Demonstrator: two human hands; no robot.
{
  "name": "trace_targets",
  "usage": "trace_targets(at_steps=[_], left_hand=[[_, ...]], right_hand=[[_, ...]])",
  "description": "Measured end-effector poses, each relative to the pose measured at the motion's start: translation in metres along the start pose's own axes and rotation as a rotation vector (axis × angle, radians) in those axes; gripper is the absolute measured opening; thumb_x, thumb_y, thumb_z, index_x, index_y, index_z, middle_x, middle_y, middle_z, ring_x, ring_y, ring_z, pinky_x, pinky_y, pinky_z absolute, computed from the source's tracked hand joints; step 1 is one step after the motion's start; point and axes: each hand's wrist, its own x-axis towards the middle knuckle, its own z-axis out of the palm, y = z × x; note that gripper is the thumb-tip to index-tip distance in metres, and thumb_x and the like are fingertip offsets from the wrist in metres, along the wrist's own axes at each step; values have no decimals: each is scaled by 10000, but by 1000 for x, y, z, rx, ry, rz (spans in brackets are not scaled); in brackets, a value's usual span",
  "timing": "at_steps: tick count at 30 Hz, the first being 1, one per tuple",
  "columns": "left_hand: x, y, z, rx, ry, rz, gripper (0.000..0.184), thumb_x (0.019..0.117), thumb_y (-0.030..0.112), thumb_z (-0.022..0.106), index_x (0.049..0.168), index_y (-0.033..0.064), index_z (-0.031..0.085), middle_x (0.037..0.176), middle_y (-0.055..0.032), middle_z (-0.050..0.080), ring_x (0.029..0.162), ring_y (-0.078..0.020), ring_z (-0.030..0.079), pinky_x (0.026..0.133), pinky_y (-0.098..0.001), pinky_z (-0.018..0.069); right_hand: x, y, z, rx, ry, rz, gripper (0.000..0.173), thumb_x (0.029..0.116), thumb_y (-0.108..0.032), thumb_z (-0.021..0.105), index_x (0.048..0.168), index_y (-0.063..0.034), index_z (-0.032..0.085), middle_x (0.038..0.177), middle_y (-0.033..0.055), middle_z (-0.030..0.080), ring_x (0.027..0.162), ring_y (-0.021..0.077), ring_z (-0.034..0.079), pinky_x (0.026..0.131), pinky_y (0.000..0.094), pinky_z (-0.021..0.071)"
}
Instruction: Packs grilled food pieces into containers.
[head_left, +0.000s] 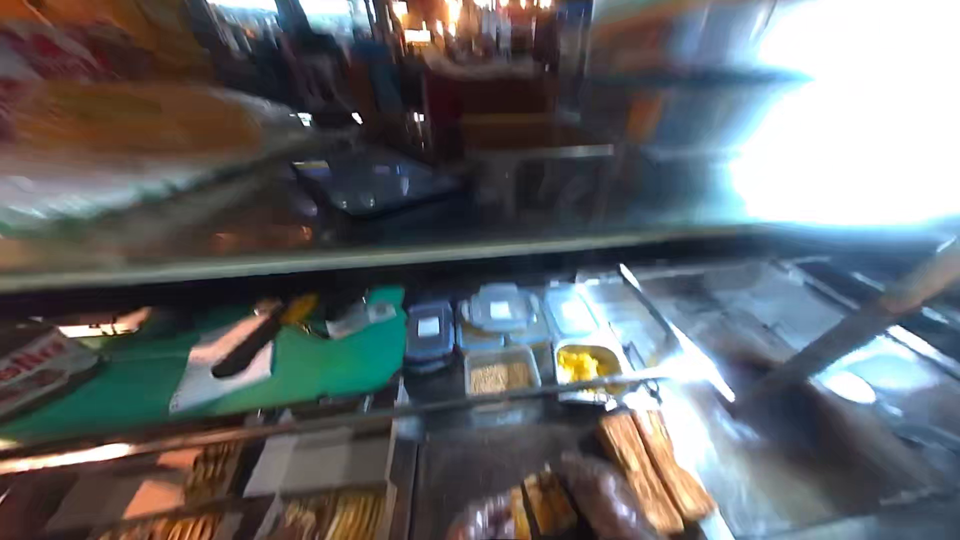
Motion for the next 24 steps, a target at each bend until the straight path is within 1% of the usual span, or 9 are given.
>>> trace_targets(at_steps=[3, 6, 8, 10, 12, 15, 18, 21, 24], left_hand=[[20, 0, 29, 33, 8, -167, 366, 936, 252, 688, 1269, 101, 706, 1158, -83, 740, 1091, -190, 698, 1018, -422, 544], [46, 1, 48, 137, -69, -307, 642, 861, 336, 759, 1453, 166, 576, 1345, -80, 661, 1250, -209, 621, 1106, -420, 478], [55, 4, 51, 272, -138, -366, 809, 821, 403, 789, 1540, 207, 472, 1449, -118, 570, 1321, -265, 559, 1125, -453, 454], [56, 5, 49, 373, -165, -410, 898, 781, 429, 794, 1574, 254, 411, 1467, -160, 512, 1296, -314, 566, 1062, -499, 511], [52, -5, 44, 349, -216, -414, 885, 788, 385, 789, 1573, 226, 412, 1455, -167, 537, 1296, -320, 571, 1069, -507, 501], [47, -10, 45, 309, -265, -385, 745, 792, 251, 792, 1477, 155, 515, 1399, -167, 568, 1289, -310, 566, 1083, -477, 485], [47, -3, 49, 391, -266, -405, 716, 771, 196, 774, 1433, 150, 504, 1434, -155, 527, 1283, -305, 572, 1040, -476, 521], [45, 4, 51, 429, -279, -417, 678, 803, 247, 729, 1427, 181, 471, 1337, -111, 624, 1185, -295, 650, 944, -525, 565], [36, -8, 43, 172, -252, -324, 705, 782, 218, 793, 1413, 162, 483, 1264, -106, 666, 1123, -271, 674, 949, -500, 567]], right_hand=[[16, 16, -12, -15, -100, 51, 431, 1010, -248, 552, 1432, -188, 620, 1351, 98, 666, 1276, 246, 616, 1132, 458, 462], [33, -1, -6, -145, -300, -38, 506, 988, -320, 563, 1490, -256, 558, 1433, 104, 609, 1345, 279, 558, 1146, 513, 431], [41, -15, 7, -199, -454, -43, 679, 936, -398, 620, 1570, -238, 436, 1508, 160, 526, 1401, 348, 489, 1156, 593, 388], [42, -26, 14, -238, -527, -45, 844, 880, -445, 679, 1617, -218, 335, 1537, 210, 468, 1415, 402, 449, 1149, 631, 367], [43, -36, 19, -278, -565, -47, 905, 852, -431, 712, 1625, -193, 306, 1534, 247, 446, 1417, 433, 429, 1137, 640, 374], [48, -42, 32, -297, -615, -34, 856, 847, -353, 748, 1587, -135, 377, 1538, 284, 411, 1437, 456, 389, 1151, 637, 361], [53, -47, 38, -293, -669, 0, 578, 862, -275, 736, 1382, -72, 587, 1435, 248, 535, 1377, 408, 480, 1130, 610, 399], [59, -41, 32, -250, -676, 37, 466, 846, -299, 758, 1266, -117, 672, 1330, 192, 629, 1288, 370, 568, 1076, 608, 455], [53, -24, 21, -121, -609, 90, 408, 804, -322, 818, 1160, -143, 731, 1192, 131, 697, 1151, 306, 645, 1009, 571, 506]])
